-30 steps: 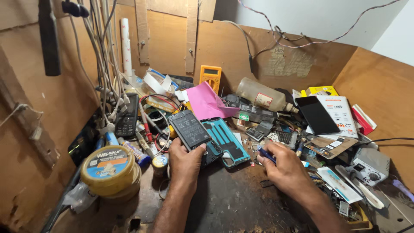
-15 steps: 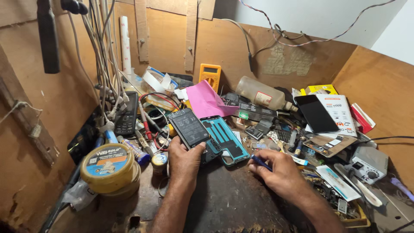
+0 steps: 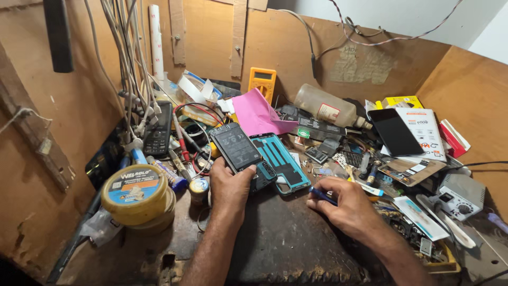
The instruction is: The person uses a small screwdriver to remove screws from the back of a teal smartphone. They then lift the back cover, disconnect the battery, and place the cover aside. The person continues to manipulate the internal components with the screwdriver.
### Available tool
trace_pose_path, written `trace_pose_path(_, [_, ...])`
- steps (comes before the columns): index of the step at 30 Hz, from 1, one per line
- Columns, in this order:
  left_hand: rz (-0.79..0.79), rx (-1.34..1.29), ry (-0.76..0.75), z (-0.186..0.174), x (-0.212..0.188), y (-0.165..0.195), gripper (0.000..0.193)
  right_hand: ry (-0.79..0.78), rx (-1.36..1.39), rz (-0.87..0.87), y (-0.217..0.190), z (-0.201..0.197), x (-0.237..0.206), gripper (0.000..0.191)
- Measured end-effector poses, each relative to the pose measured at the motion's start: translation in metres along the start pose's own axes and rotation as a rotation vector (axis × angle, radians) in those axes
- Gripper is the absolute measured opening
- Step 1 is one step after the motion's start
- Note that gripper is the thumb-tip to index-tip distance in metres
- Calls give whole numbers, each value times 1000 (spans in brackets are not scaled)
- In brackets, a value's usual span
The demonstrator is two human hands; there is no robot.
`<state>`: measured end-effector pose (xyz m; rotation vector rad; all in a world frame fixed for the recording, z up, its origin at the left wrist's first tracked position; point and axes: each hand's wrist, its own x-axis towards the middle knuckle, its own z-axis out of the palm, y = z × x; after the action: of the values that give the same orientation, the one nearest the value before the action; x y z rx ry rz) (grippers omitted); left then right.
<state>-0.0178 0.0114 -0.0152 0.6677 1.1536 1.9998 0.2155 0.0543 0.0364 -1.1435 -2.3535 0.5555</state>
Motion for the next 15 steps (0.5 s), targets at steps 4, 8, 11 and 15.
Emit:
trace_pose_path(4, [1,5,1,1,2,1,36,1,-63,-29,-9,-1,0,22])
trace_pose_path(8, [-14,13,25,4,4,2,37,-17,-165,-28,-10,-2,-1,24])
trace_pose_path(11, [-9,16,29,4,7,1,36,69,-148,-104,-7,2,5,23])
trace_pose_path(15, [-33,12,29,3,9,-1,37,169,19,11,-7,8,25,25])
